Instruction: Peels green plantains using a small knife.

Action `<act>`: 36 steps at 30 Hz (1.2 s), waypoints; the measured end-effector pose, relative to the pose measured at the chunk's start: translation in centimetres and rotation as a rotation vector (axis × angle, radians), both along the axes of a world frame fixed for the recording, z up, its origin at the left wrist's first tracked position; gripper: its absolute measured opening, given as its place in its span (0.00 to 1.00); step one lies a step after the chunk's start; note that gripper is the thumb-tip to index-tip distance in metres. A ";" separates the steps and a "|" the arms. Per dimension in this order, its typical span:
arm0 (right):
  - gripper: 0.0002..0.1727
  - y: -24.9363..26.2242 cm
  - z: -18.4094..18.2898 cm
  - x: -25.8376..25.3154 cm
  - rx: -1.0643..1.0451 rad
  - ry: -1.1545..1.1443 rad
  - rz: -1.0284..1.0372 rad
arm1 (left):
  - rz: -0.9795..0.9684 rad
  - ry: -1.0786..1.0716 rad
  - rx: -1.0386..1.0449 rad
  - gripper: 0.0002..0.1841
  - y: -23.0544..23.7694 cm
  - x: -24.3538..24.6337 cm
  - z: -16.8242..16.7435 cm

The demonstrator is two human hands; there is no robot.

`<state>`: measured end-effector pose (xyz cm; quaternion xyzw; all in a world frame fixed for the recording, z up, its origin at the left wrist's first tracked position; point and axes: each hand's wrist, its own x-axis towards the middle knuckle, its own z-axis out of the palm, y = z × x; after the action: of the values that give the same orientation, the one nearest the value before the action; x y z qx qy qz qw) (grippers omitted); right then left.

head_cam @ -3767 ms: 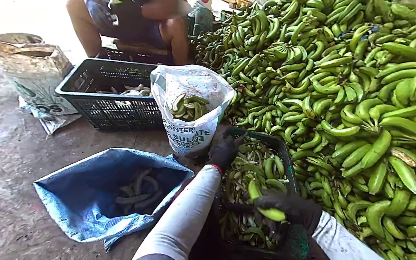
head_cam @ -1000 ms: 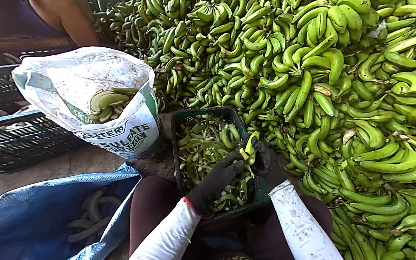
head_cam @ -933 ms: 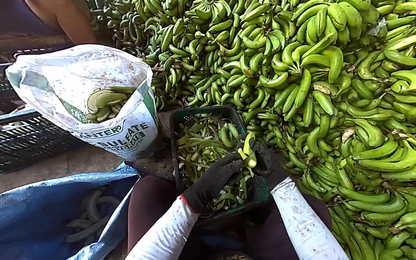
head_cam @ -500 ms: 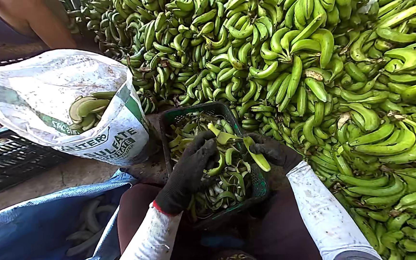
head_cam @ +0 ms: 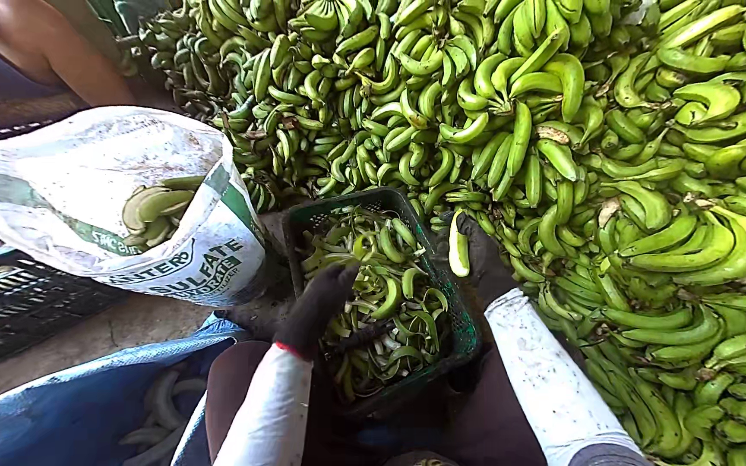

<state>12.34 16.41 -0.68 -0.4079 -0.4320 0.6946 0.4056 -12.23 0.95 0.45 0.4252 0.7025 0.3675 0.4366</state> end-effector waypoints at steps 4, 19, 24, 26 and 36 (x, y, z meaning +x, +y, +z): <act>0.25 -2.1 1.2 -2.7 0.030 0.101 -0.099 | -0.050 0.181 0.102 0.26 -0.4 2.5 -0.9; 0.26 -5.2 4.1 -4.6 0.151 0.198 -0.311 | -0.142 0.065 0.628 0.25 -1.8 9.7 -2.1; 0.27 -5.3 4.0 -5.2 0.128 0.262 -0.303 | -0.137 0.096 0.587 0.27 -1.6 9.6 -2.6; 0.27 -5.7 4.0 -5.7 0.059 0.324 -0.261 | -0.140 0.117 0.564 0.29 -1.2 9.3 -2.9; 0.28 -6.4 2.2 -5.8 0.129 0.356 -0.134 | -0.119 0.204 0.533 0.29 -0.7 8.3 -4.1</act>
<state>6.54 10.05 1.48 -0.2796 -0.3690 0.6979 0.5464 -3.95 0.24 -3.67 0.6001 0.5953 0.4681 0.2577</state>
